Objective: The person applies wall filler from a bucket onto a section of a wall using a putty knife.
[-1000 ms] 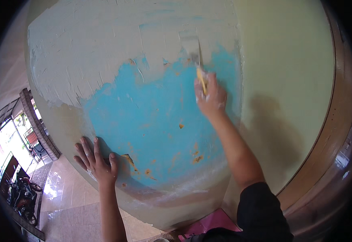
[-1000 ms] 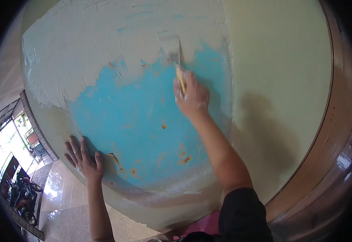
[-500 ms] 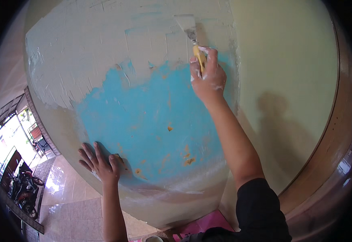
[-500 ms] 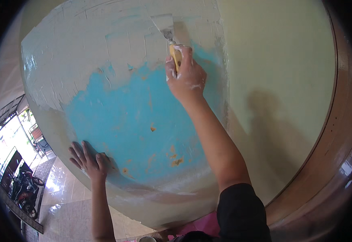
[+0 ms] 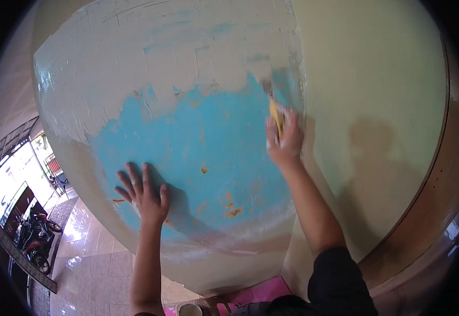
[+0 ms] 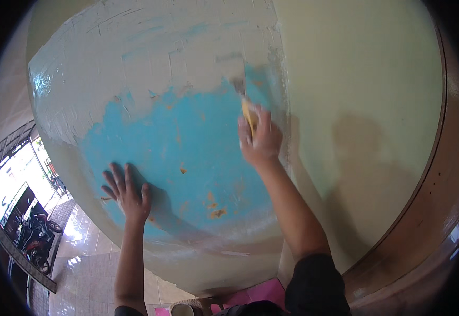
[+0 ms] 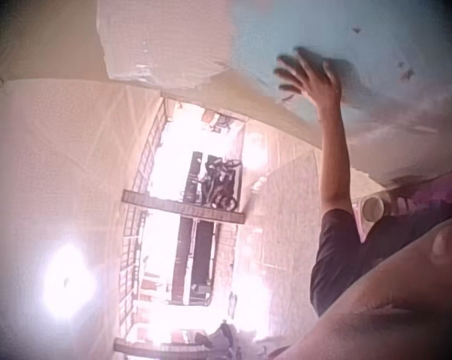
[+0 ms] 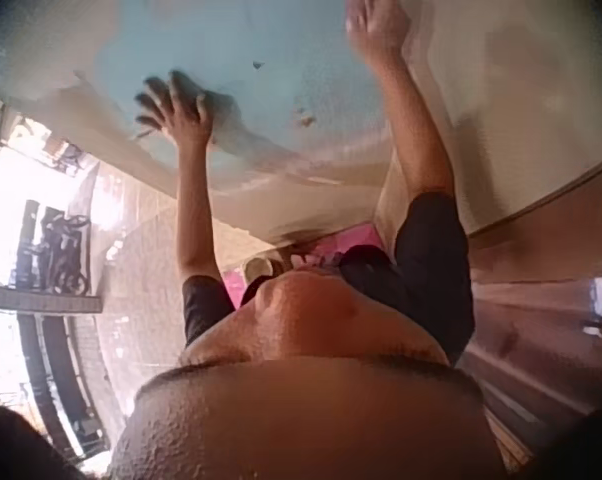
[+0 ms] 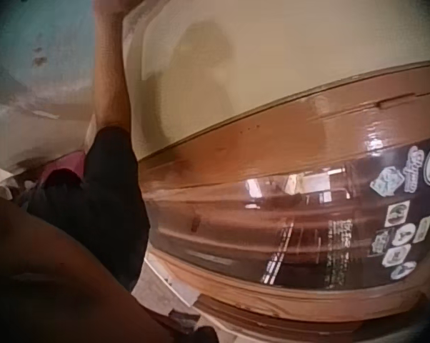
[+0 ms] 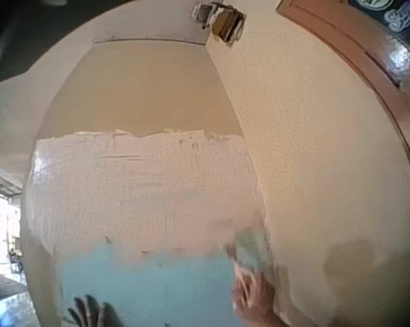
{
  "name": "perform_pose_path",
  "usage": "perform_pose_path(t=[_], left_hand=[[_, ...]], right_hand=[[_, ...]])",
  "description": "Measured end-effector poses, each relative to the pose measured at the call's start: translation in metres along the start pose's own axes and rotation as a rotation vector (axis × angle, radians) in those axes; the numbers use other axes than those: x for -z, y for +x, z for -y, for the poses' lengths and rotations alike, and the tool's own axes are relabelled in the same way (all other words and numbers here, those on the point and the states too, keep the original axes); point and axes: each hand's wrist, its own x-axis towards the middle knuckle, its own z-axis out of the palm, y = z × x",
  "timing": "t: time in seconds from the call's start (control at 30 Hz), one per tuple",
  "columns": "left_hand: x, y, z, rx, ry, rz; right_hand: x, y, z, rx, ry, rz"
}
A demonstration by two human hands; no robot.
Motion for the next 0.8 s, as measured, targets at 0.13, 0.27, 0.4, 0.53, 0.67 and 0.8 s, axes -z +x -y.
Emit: perform_pose_path(t=[0.13,0.27,0.4,0.53,0.67,0.8], left_hand=[[-0.011,0.012,-0.053,-0.049,-0.077,-0.02],[-0.023,-0.026,-0.042,-0.059,-0.014,0.019],[-0.037,-0.073,-0.046,-0.103,-0.027,0.039],[-0.036,-0.119,-0.075,0.071,-0.224,0.188],[0.005,-0.118,-0.133,0.14,-0.471,0.539],[0.031,-0.106,-0.151,0.119,-0.609,0.647]], right_hand=[[-0.001,0.041,-0.002,-0.099,-0.24,0.157],[-0.002,-0.087,-0.035,-0.076,-0.317,0.389],[0.038,-0.206,-0.057,-0.12,0.089,0.403],[0.041,-0.237,-0.038,-0.123,0.206,0.329],[0.042,-0.234,-0.006,-0.203,0.478,0.43],[0.038,-0.249,0.012,-0.275,0.692,0.514]])
